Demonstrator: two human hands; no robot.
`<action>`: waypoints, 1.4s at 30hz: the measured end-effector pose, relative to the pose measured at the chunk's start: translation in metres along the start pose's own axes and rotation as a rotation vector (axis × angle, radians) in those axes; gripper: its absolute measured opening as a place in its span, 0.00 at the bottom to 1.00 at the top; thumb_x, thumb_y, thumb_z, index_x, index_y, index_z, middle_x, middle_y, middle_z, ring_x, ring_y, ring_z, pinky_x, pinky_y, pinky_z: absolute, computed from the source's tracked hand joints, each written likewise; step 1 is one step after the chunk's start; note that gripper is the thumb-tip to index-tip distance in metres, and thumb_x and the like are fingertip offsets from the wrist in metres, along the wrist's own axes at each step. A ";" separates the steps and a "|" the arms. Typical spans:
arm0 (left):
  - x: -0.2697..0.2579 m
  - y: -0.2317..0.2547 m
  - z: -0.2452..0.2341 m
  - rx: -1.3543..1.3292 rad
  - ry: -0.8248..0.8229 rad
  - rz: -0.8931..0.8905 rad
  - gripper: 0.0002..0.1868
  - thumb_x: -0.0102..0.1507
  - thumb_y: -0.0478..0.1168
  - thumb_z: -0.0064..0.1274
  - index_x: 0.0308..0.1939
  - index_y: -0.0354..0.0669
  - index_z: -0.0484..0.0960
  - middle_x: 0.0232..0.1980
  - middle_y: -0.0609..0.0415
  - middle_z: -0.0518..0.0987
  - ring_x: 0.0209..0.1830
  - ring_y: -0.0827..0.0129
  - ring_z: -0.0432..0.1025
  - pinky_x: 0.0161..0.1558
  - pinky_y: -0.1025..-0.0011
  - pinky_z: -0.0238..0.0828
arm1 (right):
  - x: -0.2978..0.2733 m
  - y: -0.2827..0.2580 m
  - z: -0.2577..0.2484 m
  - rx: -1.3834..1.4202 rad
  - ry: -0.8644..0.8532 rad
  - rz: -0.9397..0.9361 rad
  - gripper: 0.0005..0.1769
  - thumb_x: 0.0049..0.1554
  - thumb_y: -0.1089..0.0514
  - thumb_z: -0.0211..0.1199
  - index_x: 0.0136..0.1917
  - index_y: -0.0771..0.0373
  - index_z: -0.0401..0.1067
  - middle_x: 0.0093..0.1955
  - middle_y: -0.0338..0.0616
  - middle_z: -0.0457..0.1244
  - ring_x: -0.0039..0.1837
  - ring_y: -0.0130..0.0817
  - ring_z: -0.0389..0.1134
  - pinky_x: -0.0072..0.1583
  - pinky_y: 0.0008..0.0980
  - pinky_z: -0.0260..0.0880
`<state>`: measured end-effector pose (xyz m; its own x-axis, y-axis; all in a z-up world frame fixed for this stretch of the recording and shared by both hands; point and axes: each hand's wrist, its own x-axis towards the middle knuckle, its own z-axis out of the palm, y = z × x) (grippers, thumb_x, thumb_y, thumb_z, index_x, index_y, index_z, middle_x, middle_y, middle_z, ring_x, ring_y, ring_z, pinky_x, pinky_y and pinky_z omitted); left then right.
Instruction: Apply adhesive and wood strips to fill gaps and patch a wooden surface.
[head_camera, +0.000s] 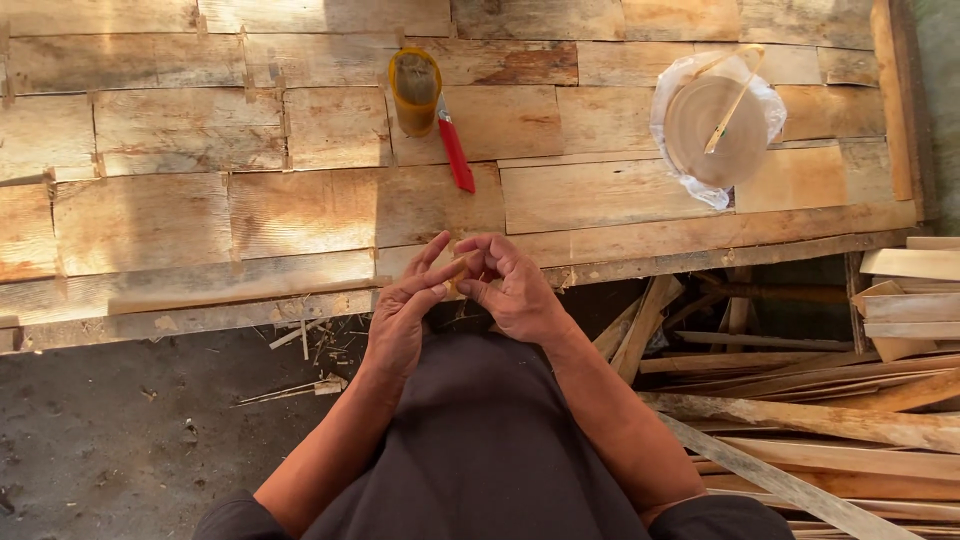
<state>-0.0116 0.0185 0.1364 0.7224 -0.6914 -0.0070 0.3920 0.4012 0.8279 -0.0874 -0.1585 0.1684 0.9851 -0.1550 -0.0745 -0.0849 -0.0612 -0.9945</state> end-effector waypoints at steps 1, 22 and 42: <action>0.002 0.002 -0.001 0.000 -0.003 -0.001 0.18 0.68 0.30 0.45 0.59 0.39 0.84 0.82 0.46 0.61 0.85 0.59 0.50 0.79 0.55 0.47 | 0.000 -0.002 -0.001 -0.001 0.003 0.000 0.22 0.63 0.66 0.66 0.69 0.65 0.65 0.47 0.36 0.63 0.50 0.23 0.65 0.54 0.26 0.70; 0.027 0.002 0.008 0.535 -0.228 -0.177 0.17 0.61 0.41 0.65 0.52 0.40 0.86 0.51 0.50 0.86 0.51 0.69 0.79 0.54 0.68 0.77 | -0.029 -0.025 -0.030 0.067 0.145 0.220 0.25 0.61 0.67 0.61 0.68 0.68 0.57 0.51 0.45 0.68 0.55 0.28 0.70 0.57 0.27 0.72; 0.041 -0.095 0.077 0.280 0.364 -0.320 0.08 0.64 0.39 0.62 0.37 0.36 0.87 0.30 0.55 0.84 0.26 0.79 0.72 0.30 0.79 0.68 | 0.014 0.022 -0.141 -0.505 0.012 0.044 0.10 0.64 0.55 0.63 0.54 0.63 0.77 0.46 0.40 0.71 0.48 0.28 0.69 0.49 0.31 0.71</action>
<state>-0.0627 -0.0937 0.1008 0.7614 -0.4808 -0.4348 0.4941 -0.0038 0.8694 -0.0969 -0.3006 0.1559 0.9775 -0.1793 -0.1115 -0.1907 -0.5230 -0.8307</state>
